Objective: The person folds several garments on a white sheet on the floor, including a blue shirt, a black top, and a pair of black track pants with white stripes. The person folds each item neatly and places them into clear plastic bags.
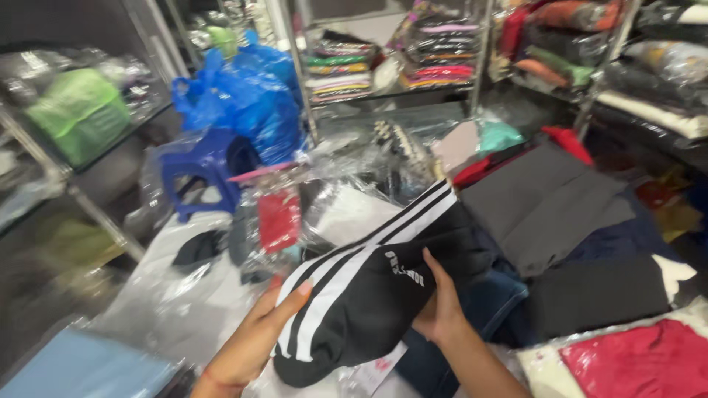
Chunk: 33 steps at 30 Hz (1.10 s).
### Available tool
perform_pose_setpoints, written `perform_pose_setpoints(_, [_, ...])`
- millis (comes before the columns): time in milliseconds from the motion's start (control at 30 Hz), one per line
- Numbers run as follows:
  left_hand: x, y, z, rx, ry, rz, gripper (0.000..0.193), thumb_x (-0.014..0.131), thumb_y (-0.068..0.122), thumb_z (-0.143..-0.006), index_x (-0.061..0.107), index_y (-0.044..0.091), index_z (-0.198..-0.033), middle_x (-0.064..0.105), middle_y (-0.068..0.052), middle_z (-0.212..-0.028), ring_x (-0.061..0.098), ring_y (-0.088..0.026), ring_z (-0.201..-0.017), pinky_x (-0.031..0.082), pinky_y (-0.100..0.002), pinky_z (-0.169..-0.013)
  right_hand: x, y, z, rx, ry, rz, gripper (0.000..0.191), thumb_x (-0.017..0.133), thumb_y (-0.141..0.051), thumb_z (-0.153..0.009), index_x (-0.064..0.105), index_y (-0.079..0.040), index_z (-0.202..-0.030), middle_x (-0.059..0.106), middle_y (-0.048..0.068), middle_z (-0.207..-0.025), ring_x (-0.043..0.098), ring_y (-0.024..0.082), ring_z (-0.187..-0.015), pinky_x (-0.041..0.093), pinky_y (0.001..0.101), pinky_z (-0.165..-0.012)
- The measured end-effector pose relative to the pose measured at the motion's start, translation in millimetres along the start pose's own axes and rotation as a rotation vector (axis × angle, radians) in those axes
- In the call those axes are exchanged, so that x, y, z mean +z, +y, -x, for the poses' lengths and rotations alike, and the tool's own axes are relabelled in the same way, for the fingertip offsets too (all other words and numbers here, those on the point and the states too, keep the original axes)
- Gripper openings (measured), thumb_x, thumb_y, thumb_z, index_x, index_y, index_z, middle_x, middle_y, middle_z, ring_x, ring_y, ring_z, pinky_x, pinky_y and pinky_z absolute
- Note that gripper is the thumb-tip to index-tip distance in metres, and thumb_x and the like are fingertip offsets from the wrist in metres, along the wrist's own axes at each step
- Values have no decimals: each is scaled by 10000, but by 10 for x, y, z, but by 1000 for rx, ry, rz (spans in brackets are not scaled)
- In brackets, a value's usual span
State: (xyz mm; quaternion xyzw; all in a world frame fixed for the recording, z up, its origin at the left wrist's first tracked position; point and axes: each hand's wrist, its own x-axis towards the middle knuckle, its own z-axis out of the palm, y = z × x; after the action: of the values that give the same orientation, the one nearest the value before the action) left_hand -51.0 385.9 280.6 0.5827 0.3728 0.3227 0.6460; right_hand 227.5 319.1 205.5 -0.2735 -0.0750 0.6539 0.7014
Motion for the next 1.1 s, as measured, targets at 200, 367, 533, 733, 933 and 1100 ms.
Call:
perform_pose_setpoints(200, [-744,-364,1044,-271,241,606,544,620,410,-888,667,21,-1266,754,-151,-1124,711,-275,-1012,555,-436,-889,476,566,57,212,34,633,694,685,-639,-817,589,-78,-1213,703,255,-1145,755,377,-925,600,461,-858])
perform_pose_setpoints(367, [-1246,-1310,1434,-283,370,861,545,611,515,-898,675,48,-1172,741,-128,-1066,717,-283,-909,606,-416,-802,331,1131,183,348,44,1233,1024,590,-799,-797,672,126,-1229,771,316,-1042,738,336,-665,592,371,-562])
perform_pose_setpoints(533, [-1126,-2107,1206,-421,260,1062,270,657,273,-969,676,34,-1093,723,-93,-1007,728,-243,-857,652,-399,-763,288,1586,680,-337,-245,1355,907,816,-605,-720,531,-5,-1338,739,218,-1134,744,317,-975,605,372,-800])
perform_pose_setpoints(733, [-439,-1674,960,-315,35,908,463,609,407,-900,675,15,-1136,769,-116,-1002,758,-237,-828,641,-430,-780,333,1518,1187,-991,-603,1671,700,802,-150,-715,577,-27,-1367,705,213,-1216,698,384,-1089,553,398,-915])
perform_pose_setpoints(933, [144,-636,1219,580,651,-533,325,903,284,-845,722,60,-994,603,-191,-1121,619,-321,-1075,501,-403,-989,979,579,1007,-581,-21,1781,552,687,-211,-752,648,-71,-1285,690,248,-813,738,375,-713,567,453,-695])
perform_pose_setpoints(1100, [525,264,1006,873,644,-343,718,831,173,-795,390,-27,-1324,549,-237,-1258,577,-340,-1168,440,-396,-1014,2184,-10,1154,-1427,-362,1920,423,661,-183,-799,668,-105,-1214,728,206,-950,674,420,-907,516,536,-789])
